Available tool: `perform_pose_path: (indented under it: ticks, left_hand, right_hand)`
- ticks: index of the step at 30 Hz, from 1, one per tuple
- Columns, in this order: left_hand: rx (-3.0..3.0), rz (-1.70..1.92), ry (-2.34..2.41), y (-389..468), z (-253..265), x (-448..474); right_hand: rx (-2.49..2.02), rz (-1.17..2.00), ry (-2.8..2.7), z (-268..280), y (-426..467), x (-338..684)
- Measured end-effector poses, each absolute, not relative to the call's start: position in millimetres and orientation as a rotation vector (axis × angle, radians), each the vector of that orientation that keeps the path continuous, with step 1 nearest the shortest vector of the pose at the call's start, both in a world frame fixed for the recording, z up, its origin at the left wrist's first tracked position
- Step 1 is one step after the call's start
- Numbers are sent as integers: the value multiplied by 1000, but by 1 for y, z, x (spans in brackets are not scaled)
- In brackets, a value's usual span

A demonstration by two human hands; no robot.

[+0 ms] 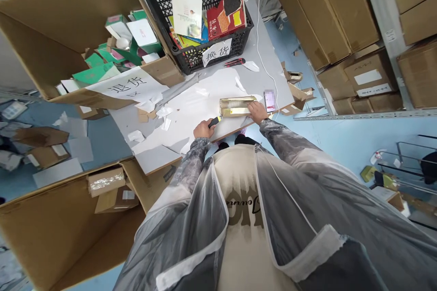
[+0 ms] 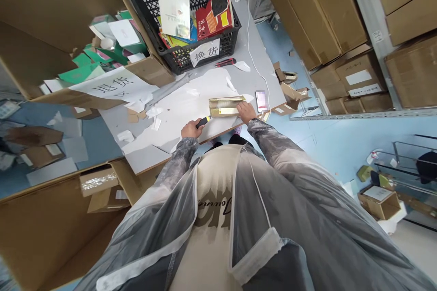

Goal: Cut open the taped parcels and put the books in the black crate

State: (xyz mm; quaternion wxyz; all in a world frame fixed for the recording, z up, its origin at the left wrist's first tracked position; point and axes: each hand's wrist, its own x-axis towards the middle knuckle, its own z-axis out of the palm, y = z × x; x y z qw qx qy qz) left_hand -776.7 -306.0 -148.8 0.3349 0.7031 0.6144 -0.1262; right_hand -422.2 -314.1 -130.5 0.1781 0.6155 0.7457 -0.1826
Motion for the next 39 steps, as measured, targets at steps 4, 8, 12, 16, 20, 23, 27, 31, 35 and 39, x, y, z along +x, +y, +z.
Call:
perform_pose_path:
  ticks: [4, 8, 12, 16, 20, 23, 27, 31, 35, 39]
  left_hand:
    - [1858, -332, 1620, -306, -149, -773]
    - [1856, -355, 1614, -308, -149, -772]
    - [1835, -375, 1618, -317, -149, -767]
    - [1827, -347, 1668, -323, -153, -761]
    - [1766, -275, 1622, -319, -166, -772]
    - [1771, -108, 1586, -322, -180, -789]
    - [1594, 185, 1781, -338, -202, -811]
    - [1344, 128, 1932, -349, -225, -829]
    - [1256, 53, 1917, -352, -241, -837]
    - [1291, 43, 1890, -354, -246, -835]
  right_hand:
    - [1679, -511, 2132, -135, -306, -419]
    - [1560, -552, 2187, -143, -302, -422]
    - [1527, -586, 2154, -147, -299, -427]
    - [1446, -556, 2187, -147, -291, -428]
    - [1368, -538, 2235, -151, -284, -420]
    - [1432, -537, 2233, -158, -284, -414]
    - [1698, -514, 2146, -166, -289, -412]
    - [1786, -494, 2118, -172, -291, -416]
    - [1795, -511, 2165, -178, -292, -417]
    - [1796, -543, 2268, -182, -297, -411]
